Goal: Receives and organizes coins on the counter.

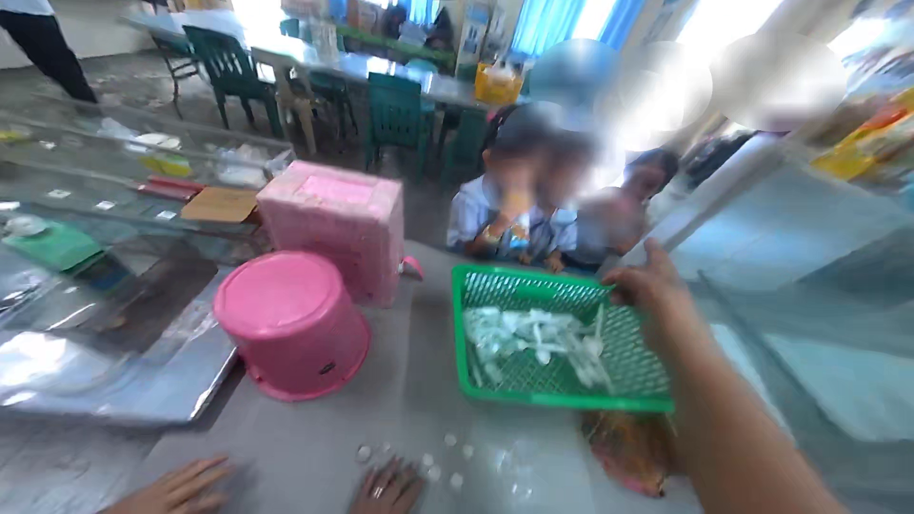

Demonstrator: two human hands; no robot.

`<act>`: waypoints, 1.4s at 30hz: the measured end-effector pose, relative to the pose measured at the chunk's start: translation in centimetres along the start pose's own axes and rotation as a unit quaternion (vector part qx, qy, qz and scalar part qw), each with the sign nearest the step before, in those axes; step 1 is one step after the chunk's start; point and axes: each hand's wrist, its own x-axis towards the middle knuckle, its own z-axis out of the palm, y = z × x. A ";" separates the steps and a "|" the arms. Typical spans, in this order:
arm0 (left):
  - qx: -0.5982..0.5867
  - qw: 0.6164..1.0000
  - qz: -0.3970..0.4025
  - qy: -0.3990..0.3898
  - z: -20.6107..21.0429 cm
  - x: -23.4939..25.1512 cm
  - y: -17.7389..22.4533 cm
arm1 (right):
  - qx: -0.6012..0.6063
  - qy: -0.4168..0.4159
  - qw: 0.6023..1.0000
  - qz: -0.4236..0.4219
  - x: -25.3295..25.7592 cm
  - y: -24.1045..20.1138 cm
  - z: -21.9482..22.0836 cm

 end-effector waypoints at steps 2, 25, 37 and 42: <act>0.033 0.999 0.007 0.034 1.1 -0.6 -0.3 | 0.012 -0.058 0.998 -0.014 -2.3 1.3 0.6; 0.027 0.997 -0.004 -0.067 1.0 0.9 0.9 | -0.312 -0.396 0.861 -0.067 -26.3 24.6 11.0; 0.026 0.995 -0.037 0.091 1.2 0.0 0.7 | -0.275 -0.376 0.879 -0.104 -24.3 24.1 12.2; 0.097 0.972 -0.180 0.116 1.3 -1.1 -0.3 | -0.280 -0.338 0.895 -0.079 -24.4 24.8 13.2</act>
